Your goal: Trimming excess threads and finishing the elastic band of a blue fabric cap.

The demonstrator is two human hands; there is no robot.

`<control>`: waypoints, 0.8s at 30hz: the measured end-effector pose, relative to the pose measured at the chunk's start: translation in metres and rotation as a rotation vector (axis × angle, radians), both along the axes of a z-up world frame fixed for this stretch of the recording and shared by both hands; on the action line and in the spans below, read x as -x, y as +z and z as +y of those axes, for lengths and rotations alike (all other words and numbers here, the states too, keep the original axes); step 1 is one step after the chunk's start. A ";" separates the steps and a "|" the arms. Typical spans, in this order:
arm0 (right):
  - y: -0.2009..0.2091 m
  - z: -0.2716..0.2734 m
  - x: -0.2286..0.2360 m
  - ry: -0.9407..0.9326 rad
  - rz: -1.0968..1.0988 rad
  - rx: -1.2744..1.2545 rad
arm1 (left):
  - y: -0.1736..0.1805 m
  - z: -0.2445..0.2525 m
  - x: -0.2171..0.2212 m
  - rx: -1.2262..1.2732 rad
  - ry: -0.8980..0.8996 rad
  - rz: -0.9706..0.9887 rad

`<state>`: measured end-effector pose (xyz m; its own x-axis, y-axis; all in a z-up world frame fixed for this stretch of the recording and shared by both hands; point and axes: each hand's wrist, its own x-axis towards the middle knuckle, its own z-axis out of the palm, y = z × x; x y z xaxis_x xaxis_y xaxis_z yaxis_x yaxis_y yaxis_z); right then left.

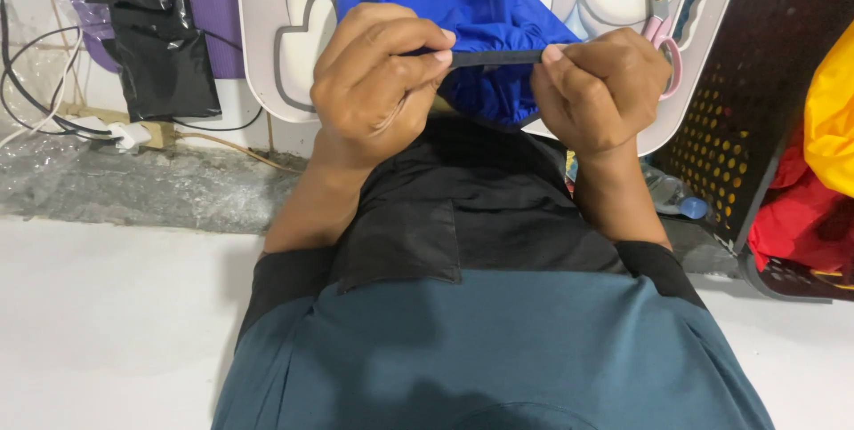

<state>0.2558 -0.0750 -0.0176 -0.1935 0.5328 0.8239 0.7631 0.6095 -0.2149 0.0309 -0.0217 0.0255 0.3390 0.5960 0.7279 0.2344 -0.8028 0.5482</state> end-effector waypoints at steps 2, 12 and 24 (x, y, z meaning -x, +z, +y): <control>-0.001 -0.002 -0.002 -0.003 0.006 0.009 | 0.001 -0.001 0.001 0.020 -0.007 0.005; -0.009 -0.006 -0.004 -0.001 0.014 0.026 | -0.008 -0.007 -0.005 0.157 -0.066 0.038; 0.008 -0.001 0.023 -0.001 0.076 0.227 | -0.020 -0.007 -0.006 0.281 -0.163 0.170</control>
<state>0.2332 -0.0764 -0.0097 -0.1348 0.7062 0.6951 0.7400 0.5382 -0.4033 0.0373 -0.0292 0.0054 0.5484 0.6927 0.4684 0.2224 -0.6608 0.7169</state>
